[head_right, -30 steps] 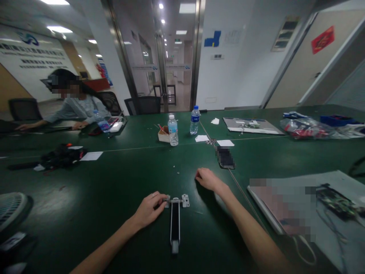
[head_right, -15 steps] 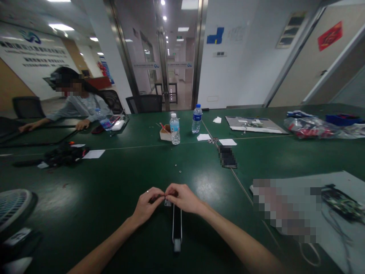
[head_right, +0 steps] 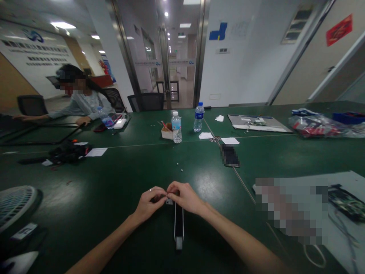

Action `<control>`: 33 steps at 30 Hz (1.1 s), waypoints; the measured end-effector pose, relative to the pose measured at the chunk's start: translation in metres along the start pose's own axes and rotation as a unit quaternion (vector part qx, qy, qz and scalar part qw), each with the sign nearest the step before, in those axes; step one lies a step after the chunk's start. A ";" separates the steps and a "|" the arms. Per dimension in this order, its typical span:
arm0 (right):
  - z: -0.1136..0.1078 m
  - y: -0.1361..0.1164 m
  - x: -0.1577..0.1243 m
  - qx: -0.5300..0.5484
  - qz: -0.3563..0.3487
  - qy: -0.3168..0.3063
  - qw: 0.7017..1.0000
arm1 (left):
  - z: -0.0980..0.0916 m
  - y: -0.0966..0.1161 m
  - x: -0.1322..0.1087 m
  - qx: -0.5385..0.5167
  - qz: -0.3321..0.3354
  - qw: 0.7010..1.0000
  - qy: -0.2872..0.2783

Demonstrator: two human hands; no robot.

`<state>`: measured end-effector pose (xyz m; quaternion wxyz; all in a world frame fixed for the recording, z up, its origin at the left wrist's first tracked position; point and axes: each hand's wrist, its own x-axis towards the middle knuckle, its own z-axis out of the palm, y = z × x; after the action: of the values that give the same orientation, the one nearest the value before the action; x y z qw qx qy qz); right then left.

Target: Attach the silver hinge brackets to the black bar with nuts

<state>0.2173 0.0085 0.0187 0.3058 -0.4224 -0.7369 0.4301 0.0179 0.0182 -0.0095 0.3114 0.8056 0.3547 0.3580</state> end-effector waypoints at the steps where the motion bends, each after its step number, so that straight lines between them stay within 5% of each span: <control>1: -0.001 -0.003 0.000 -0.023 -0.002 -0.008 1.000 | 0.000 0.001 0.000 0.005 -0.005 1.000 -0.005; 9: -0.046 -0.025 -0.003 -0.259 0.048 -0.033 0.964 | -0.003 0.008 0.006 0.051 -0.063 0.995 -0.051; 14: -0.069 -0.017 -0.012 -0.339 0.142 -0.123 0.922 | -0.004 0.012 0.010 0.065 -0.076 0.991 -0.093; 20: -0.063 -0.007 -0.013 -0.300 0.131 -0.180 0.928 | -0.003 0.016 0.012 0.083 -0.090 0.985 -0.124; 33: -0.054 -0.010 -0.009 -0.313 0.102 -0.178 0.927 | -0.001 0.016 0.011 0.092 -0.114 0.981 -0.128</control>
<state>0.2623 0.0178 0.0511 -0.0239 -0.4860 -0.8293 0.2745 0.0280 0.0185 0.0076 0.3182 0.8241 0.4329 0.1797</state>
